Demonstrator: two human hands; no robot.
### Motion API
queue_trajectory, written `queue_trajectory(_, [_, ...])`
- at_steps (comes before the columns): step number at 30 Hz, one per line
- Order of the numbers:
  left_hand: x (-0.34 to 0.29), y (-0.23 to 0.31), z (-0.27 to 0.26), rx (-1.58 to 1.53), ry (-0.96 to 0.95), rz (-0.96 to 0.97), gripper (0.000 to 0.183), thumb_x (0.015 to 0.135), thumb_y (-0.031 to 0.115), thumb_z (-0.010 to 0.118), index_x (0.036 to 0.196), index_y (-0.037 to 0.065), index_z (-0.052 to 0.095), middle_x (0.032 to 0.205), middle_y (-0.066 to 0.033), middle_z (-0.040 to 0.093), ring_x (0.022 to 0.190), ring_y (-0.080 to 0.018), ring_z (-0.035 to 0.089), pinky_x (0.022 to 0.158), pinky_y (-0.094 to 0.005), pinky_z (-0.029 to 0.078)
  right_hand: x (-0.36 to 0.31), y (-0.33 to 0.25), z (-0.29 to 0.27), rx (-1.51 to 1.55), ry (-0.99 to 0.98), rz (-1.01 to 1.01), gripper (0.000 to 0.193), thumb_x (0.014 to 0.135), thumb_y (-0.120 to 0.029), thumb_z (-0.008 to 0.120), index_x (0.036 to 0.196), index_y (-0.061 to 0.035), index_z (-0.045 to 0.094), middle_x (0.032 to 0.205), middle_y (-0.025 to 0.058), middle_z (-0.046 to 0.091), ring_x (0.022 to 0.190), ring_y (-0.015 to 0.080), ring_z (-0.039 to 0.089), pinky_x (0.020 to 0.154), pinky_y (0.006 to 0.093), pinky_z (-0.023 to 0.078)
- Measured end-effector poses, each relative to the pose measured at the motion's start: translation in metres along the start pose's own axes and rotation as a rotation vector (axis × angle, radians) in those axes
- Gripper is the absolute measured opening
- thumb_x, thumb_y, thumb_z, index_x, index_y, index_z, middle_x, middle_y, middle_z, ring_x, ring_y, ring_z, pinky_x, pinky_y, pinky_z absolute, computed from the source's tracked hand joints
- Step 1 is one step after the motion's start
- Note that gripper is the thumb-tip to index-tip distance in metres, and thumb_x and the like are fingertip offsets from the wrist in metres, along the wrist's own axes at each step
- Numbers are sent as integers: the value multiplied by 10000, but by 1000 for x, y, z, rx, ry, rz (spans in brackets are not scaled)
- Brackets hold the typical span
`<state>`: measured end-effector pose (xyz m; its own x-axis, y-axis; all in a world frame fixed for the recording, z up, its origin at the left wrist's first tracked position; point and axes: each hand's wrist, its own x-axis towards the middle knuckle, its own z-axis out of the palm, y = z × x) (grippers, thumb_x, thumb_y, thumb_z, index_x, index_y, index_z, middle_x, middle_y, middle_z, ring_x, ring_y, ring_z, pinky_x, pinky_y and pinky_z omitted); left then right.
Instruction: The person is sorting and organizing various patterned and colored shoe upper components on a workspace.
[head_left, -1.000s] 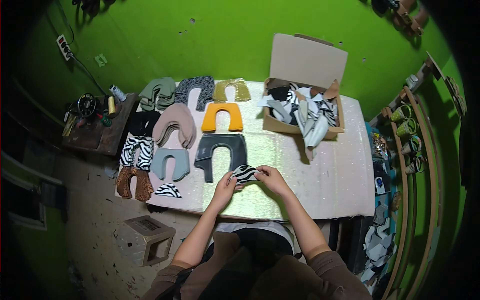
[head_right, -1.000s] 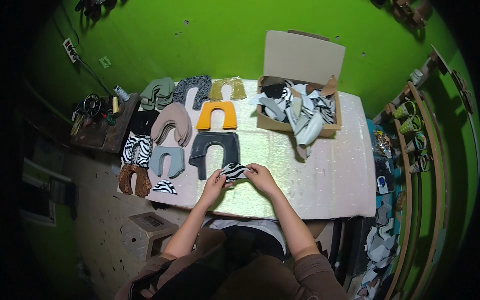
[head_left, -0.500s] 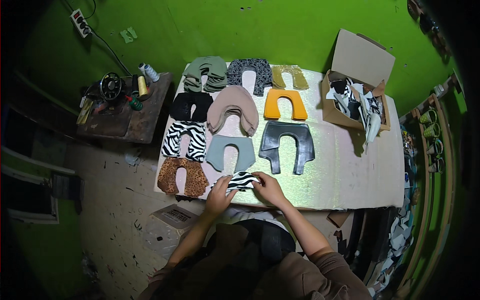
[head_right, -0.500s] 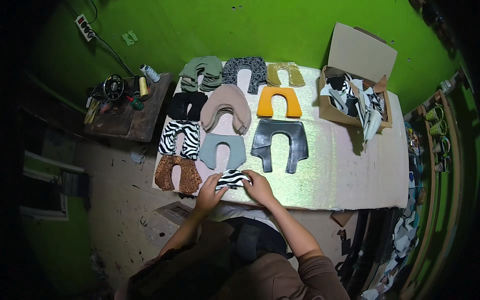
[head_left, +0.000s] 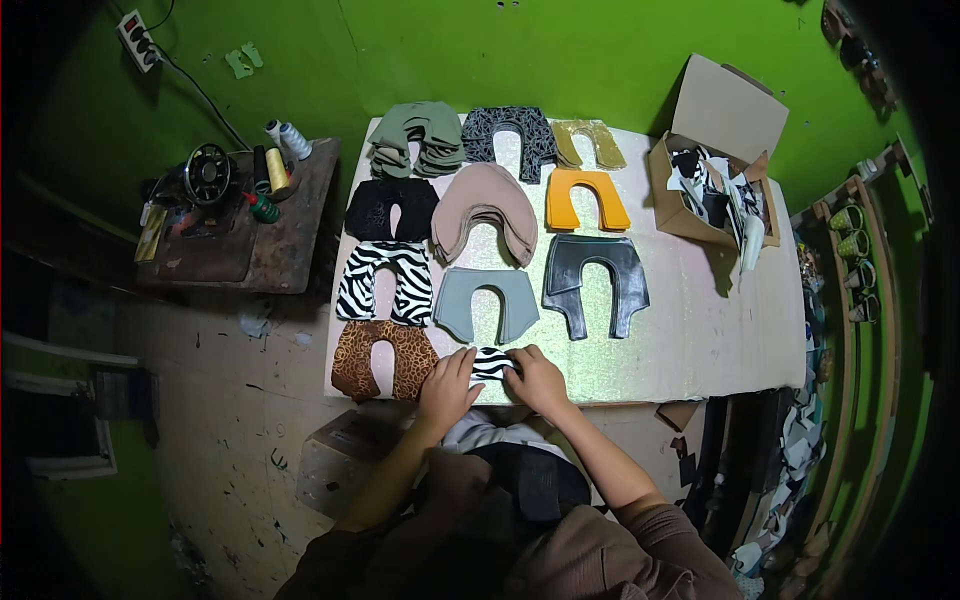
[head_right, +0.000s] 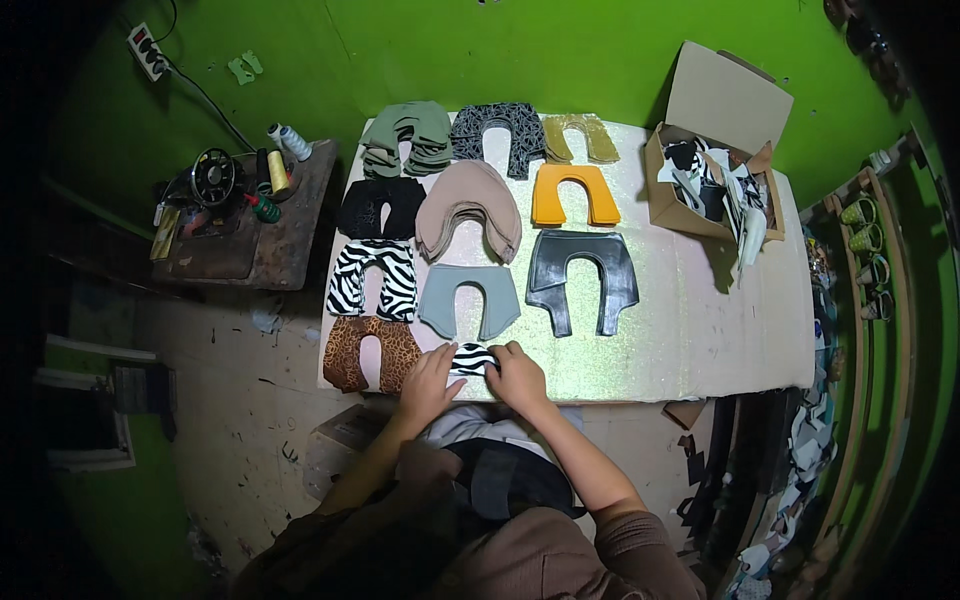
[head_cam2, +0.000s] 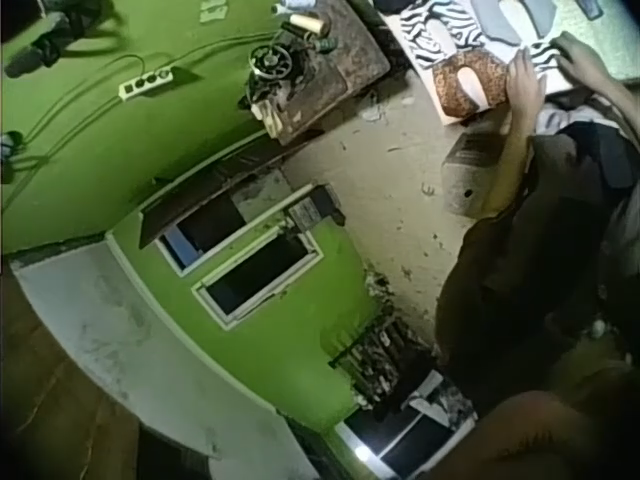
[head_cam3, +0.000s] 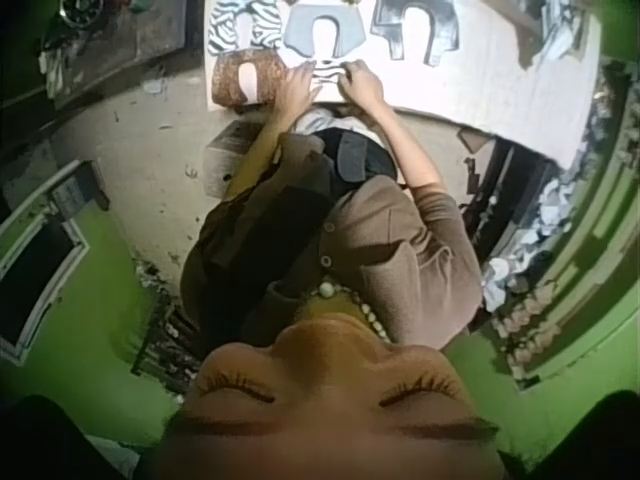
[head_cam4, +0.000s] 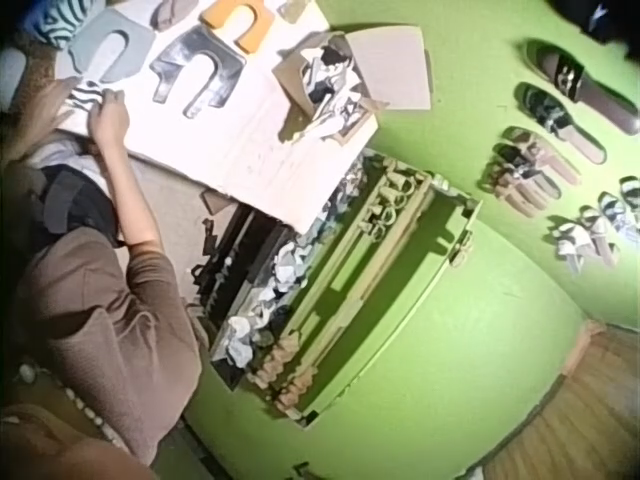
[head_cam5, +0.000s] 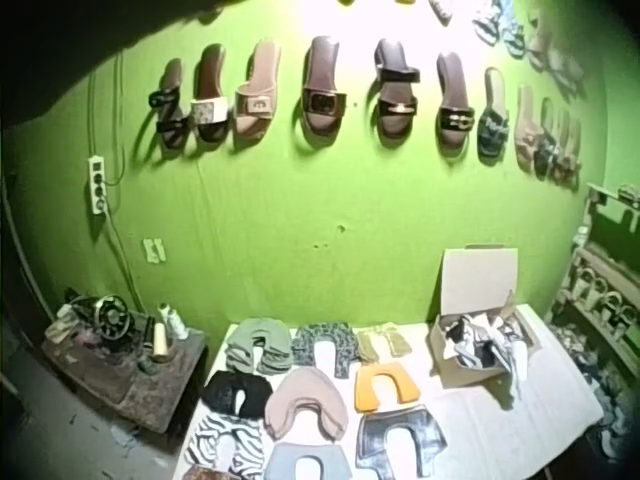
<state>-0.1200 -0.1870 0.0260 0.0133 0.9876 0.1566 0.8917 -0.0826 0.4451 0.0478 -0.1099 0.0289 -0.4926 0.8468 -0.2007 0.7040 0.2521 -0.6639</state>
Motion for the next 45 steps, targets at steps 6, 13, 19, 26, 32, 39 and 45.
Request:
queue_trajectory(6, [0, -6, 7, -20, -51, -3, 587, 743, 198, 664, 1244, 8, 423, 1156, -146, 496, 1012, -300, 501, 850, -366, 435, -5, -6, -3, -138, 28, -192, 483, 723, -258, 681, 1121, -24, 540, 974, 137, 542, 916, 303, 533, 768, 377, 458])
queue_trajectory(13, [-3, -10, 7, -28, -101, 26, 577, 755, 192, 657, 1258, 35, 422, 1155, -148, 487, 1009, -301, 498, 849, -370, 439, -7, 2, 9, -186, 25, -226, 596, 670, -252, 724, 1162, 4, 505, 984, 152, 523, 912, 316, 514, 781, 386, 445])
queue_trajectory(19, [-4, -5, 0, -5, -96, 44, 557, 770, 179, 643, 1258, 32, 420, 1129, -146, 491, 1027, -307, 491, 856, -374, 434, -9, -6, 10, -169, 107, -280, 563, 664, -186, 719, 1149, 12, 513, 991, 151, 528, 912, 310, 515, 772, 380, 448])
queue_trajectory(26, [-7, -9, 2, -45, -118, 44, 544, 776, 168, 634, 1256, 27, 419, 1152, -153, 489, 1043, -312, 485, 873, -376, 427, -5, -5, 11, -179, 112, -342, 559, 661, -174, 715, 1161, -20, 518, 1000, 133, 528, 924, 301, 512, 781, 377, 445])
queue_trajectory(32, [-7, -10, 3, -55, -112, 49, 540, 774, 163, 634, 1251, 25, 422, 1154, -153, 489, 1050, -315, 483, 878, -373, 425, -5, -7, 10, -173, 89, -336, 556, 664, -162, 708, 1167, -24, 514, 991, 128, 525, 924, 300, 510, 778, 375, 444])
queue_trajectory(39, [-7, -9, 3, -67, -117, 51, 527, 775, 153, 631, 1247, 31, 431, 1161, -146, 486, 1056, -309, 483, 880, -372, 423, -4, 2, 14, -179, 98, -365, 567, 661, -169, 711, 1168, -12, 511, 999, 128, 519, 919, 299, 510, 773, 376, 442])
queue_trajectory(45, [-7, -6, 0, 57, -110, 62, 505, 782, 191, 624, 1230, 33, 453, 1228, -140, 473, 1121, -288, 469, 905, -375, 418, -11, -4, 12, -149, 102, -357, 541, 686, -164, 685, 1171, -6, 506, 1031, 133, 517, 927, 297, 506, 793, 388, 427])
